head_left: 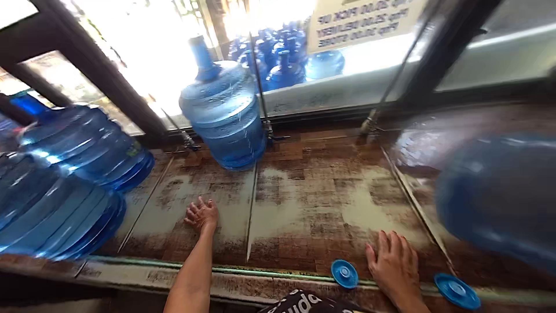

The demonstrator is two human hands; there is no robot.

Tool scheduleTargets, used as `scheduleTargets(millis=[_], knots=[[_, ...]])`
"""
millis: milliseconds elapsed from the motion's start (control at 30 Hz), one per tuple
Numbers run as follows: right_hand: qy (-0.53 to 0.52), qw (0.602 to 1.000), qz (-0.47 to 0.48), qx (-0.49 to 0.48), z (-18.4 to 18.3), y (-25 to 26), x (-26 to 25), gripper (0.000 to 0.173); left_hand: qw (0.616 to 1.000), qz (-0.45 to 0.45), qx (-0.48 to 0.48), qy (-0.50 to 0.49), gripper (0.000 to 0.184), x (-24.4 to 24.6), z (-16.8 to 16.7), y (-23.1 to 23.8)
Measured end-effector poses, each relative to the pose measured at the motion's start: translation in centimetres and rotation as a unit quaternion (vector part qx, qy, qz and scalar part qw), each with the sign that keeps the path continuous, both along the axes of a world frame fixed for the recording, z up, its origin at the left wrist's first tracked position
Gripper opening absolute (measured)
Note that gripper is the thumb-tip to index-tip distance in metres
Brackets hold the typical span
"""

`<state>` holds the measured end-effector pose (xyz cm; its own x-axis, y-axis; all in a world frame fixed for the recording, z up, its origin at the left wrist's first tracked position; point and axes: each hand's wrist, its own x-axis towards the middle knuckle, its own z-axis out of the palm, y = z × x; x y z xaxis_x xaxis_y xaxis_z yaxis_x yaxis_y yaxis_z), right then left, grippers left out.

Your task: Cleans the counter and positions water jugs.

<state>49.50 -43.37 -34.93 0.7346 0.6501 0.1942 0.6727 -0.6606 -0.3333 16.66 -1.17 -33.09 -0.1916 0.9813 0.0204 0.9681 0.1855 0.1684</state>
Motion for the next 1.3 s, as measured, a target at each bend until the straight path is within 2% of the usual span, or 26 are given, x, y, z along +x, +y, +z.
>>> scheduleTargets(millis=[100,200,333,433,533,667,767,900,967,1033,1100,1200,1267,1300], knots=[[0.002,1.0,0.003,0.025,0.7,-0.1,-0.1,0.059,1.0,-0.011,0.016,-0.003,0.061,-0.5,-0.4,-0.1],[-0.093,0.987,0.014,0.128,2.0,-0.5,-0.3,0.054,1.0,-0.016,0.02,-0.013,0.061,-0.6,-0.5,0.2],[-0.226,0.932,-0.002,0.284,7.6,-2.4,0.0,0.047,1.0,-0.012,0.015,0.0,0.062,-0.7,-0.7,0.6],[-0.23,0.896,-0.072,0.374,10.4,-4.4,2.2,0.051,1.0,-0.003,0.01,0.011,0.062,-0.8,-0.9,0.7],[-0.093,0.852,-0.127,0.499,11.5,-5.4,7.9,0.065,1.0,-0.002,0.009,0.012,0.061,-0.7,-0.9,0.7],[0.195,0.78,-0.106,0.586,11.8,-5.0,17.0,0.055,1.0,0.0,0.003,0.008,0.061,-0.5,-0.4,0.3],[0.283,0.758,-0.069,0.583,9.9,-4.1,21.2,0.051,1.0,0.002,-0.004,0.004,0.06,-0.5,-0.3,0.2],[0.34,0.742,-0.078,0.572,9.8,-2.9,22.3,0.058,0.999,0.021,-0.03,-0.037,0.06,-0.1,0.9,0.0],[0.316,0.743,-0.098,0.582,12.8,-0.8,19.0,0.056,0.995,0.03,-0.018,-0.093,0.06,0.9,2.8,-0.2],[0.277,0.803,-0.04,0.527,13.1,0.0,17.3,0.051,0.986,-0.005,0.019,-0.164,0.058,2.7,6.2,-0.9],[0.289,0.837,-0.029,0.463,13.8,1.6,14.4,0.048,0.971,-0.081,0.083,-0.208,0.054,4.8,10.7,-1.5],[0.395,0.84,-0.043,0.37,14.6,5.6,10.4,0.043,0.899,-0.237,0.184,-0.32,0.057,7.3,18.2,-3.1],[0.412,0.832,-0.014,0.373,14.7,8.1,8.8,0.04,0.833,-0.344,0.189,-0.389,0.061,8.3,23.9,-5.7],[0.396,0.838,0.037,0.374,13.7,8.9,8.4,0.043,0.805,-0.392,0.189,-0.403,0.063,8.7,26.6,-7.1]])
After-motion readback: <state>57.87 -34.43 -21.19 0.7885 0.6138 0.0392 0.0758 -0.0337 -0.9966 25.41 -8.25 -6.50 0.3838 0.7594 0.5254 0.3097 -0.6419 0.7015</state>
